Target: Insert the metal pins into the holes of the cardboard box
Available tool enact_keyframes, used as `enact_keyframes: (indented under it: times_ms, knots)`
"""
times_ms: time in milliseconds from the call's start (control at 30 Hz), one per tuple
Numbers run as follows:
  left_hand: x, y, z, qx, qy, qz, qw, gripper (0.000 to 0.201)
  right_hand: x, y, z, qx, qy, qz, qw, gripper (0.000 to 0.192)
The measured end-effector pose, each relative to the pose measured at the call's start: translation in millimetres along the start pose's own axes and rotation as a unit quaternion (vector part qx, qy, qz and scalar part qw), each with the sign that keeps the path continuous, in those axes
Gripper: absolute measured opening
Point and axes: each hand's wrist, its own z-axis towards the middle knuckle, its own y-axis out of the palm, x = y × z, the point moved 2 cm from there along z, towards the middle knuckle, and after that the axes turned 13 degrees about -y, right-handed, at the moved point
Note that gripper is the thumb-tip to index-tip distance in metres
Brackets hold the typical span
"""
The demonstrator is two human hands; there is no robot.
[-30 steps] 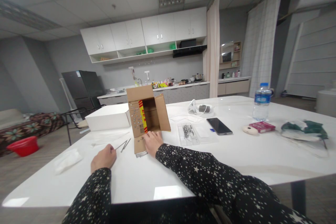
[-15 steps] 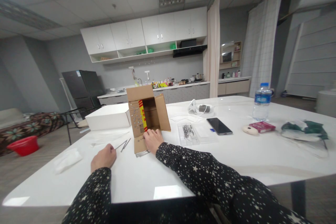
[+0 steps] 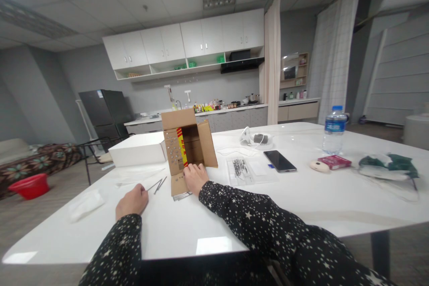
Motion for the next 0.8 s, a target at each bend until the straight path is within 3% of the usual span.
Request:
enact_keyframes:
  times_ms: [800]
  knots:
    - [-0.7, 1.2, 1.7, 0.004, 0.000, 0.001, 1.000, 0.031, -1.0, -2.0, 1.0, 0.003, 0.005, 0.003, 1.000, 0.018]
